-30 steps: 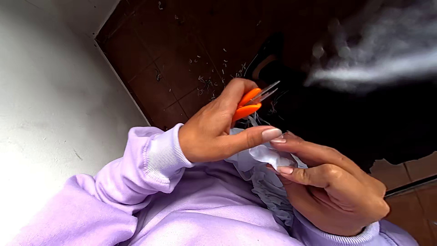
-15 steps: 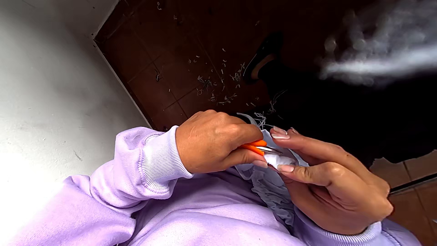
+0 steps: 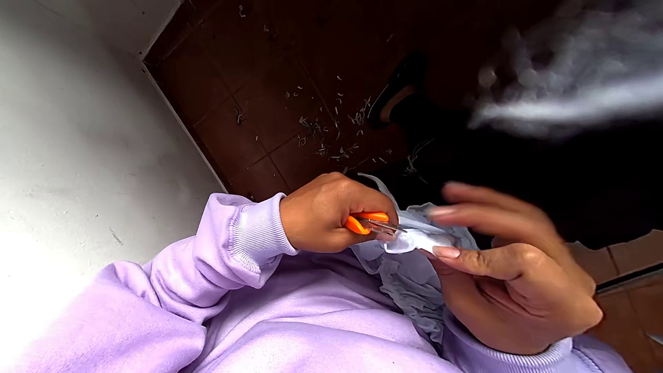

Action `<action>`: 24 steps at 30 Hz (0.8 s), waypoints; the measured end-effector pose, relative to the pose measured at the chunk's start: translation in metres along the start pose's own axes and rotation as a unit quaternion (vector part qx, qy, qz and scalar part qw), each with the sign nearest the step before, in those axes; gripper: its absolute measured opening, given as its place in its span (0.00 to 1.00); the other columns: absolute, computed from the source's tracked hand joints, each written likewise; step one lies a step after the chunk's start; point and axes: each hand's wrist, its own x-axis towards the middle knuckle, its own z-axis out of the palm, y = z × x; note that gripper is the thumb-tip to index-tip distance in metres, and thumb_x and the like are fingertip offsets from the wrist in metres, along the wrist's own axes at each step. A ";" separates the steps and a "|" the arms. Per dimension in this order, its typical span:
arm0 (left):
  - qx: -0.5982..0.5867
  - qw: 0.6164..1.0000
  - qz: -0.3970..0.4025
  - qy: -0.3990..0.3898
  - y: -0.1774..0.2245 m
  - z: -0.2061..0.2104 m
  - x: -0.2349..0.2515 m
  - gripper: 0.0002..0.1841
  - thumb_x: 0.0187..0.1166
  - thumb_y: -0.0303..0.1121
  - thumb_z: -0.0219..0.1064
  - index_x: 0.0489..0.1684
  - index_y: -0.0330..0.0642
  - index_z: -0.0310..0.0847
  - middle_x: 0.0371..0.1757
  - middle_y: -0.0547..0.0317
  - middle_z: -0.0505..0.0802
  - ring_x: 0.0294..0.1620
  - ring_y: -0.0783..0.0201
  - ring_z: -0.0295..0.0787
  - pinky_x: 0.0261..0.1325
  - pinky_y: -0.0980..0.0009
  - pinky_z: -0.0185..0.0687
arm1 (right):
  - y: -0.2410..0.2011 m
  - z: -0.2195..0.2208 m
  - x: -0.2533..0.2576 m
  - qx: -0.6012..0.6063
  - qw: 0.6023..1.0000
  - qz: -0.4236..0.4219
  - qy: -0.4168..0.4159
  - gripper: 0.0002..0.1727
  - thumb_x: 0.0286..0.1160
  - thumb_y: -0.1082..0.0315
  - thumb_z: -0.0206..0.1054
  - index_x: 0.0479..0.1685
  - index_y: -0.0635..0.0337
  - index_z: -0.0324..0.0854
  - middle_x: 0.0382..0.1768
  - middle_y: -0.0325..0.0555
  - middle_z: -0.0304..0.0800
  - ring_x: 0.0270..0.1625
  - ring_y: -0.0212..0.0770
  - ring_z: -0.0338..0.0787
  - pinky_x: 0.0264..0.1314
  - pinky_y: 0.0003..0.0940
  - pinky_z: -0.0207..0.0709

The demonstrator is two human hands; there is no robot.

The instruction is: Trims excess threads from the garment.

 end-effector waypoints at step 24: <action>0.087 0.924 -0.361 -0.094 -0.151 0.064 0.117 0.23 0.80 0.46 0.73 0.55 0.30 0.87 0.50 0.36 0.93 0.55 0.42 0.90 0.62 0.40 0.81 | -0.001 -0.049 -0.057 -0.073 0.971 0.196 0.117 0.09 0.83 0.66 0.65 0.57 0.47 0.83 0.52 0.16 0.89 0.53 0.15 0.87 0.59 0.17 0.83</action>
